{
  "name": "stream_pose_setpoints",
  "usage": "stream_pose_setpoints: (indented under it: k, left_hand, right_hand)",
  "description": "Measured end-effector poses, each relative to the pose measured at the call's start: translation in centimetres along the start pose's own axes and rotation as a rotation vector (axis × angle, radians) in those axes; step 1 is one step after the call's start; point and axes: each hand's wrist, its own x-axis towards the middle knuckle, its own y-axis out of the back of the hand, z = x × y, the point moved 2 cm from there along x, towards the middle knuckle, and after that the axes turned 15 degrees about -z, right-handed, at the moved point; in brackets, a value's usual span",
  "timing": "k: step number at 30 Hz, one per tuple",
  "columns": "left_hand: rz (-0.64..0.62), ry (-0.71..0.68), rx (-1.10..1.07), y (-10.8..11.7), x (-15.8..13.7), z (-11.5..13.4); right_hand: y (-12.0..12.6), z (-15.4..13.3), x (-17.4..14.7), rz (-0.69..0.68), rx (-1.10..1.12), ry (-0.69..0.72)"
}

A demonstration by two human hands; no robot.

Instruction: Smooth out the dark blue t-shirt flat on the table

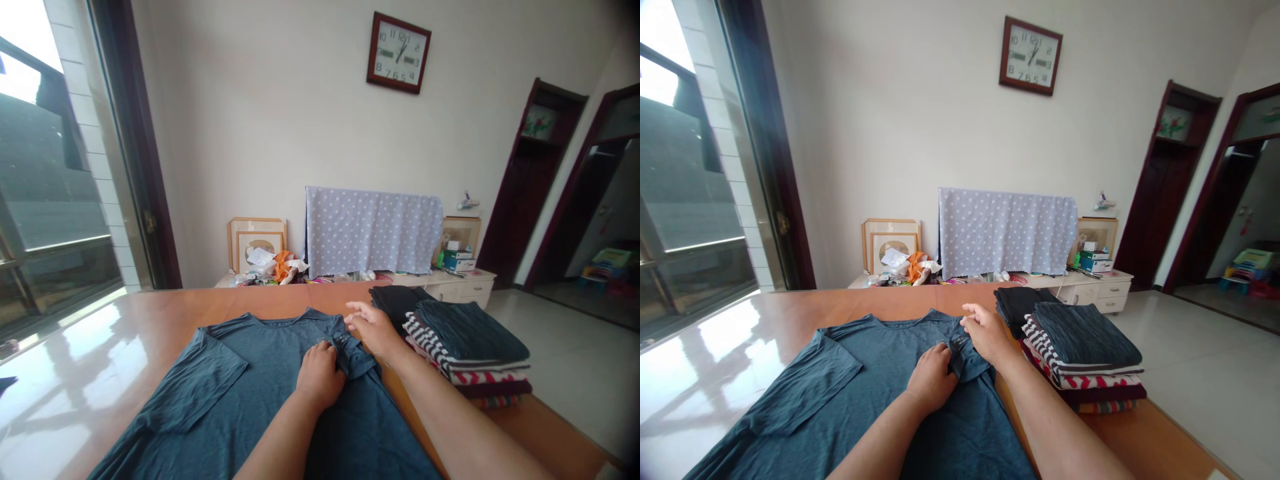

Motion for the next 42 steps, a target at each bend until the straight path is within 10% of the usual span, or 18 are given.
stream_pose_setpoints:
  k: [16, 29, 42]
  left_hand:
    - [-0.016, 0.031, -0.007, 0.6, -0.3, 0.5]
    - [-0.033, -0.002, -0.041, 0.0, -0.1, 0.3]
    - [-0.013, -0.011, -0.031, -0.3, 0.1, 0.2]
  right_hand:
    - [-0.6, 4.1, -0.4, 0.055, -0.406, -0.313]
    - [3.2, 4.7, 2.4, 0.434, -0.309, -0.34]
    - [3.8, 5.3, 2.7, 0.339, -0.367, -0.403]
